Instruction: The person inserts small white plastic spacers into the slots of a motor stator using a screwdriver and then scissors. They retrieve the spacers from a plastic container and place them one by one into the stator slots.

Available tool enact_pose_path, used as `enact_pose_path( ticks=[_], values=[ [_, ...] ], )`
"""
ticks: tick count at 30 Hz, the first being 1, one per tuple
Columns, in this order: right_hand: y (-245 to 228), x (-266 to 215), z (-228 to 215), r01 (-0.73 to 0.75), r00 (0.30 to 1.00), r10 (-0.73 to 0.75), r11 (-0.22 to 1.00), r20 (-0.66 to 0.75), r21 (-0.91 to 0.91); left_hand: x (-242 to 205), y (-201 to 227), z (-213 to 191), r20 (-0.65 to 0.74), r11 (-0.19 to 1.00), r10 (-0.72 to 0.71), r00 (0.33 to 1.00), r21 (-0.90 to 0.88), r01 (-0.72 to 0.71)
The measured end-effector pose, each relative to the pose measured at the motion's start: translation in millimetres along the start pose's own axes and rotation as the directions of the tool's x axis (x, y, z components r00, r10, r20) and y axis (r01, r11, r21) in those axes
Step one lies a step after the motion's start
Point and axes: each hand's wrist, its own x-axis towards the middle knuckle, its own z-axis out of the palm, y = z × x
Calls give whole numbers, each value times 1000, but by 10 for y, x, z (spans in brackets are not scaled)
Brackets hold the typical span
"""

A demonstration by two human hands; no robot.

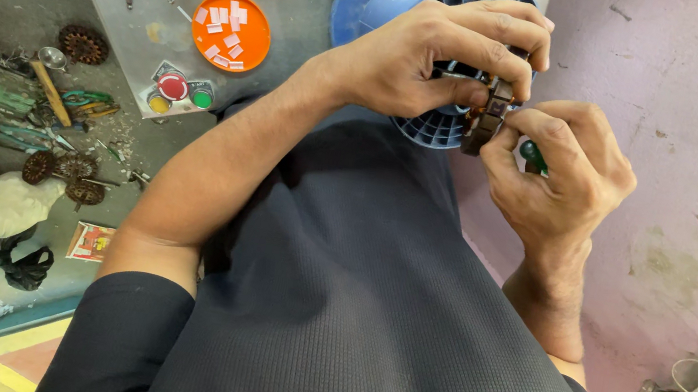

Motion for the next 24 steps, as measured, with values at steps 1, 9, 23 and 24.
enact_pose_path(
  ticks=[1, 9, 23, 24],
  values=[
    [0, 1, -5, -4, 1000, 4, 1000, 4, -3, 1, -1, 6, -2, 1000, 5, 1000, 4, -5],
    [23, 150, -117, -203, 973, 176, 962, 151, 181, -15, -45, -8, -4, 999, 26, 1000, 23, -26],
    [305, 445, -201, -413, 880, 227, 800, 418, 435, -65, -155, 2, -47, 995, -24, 999, -99, 19],
    [309, 455, -185, -446, 866, 270, 798, 420, 406, -73, -164, 6, -48, 995, -24, 999, -99, 19]
  ],
)
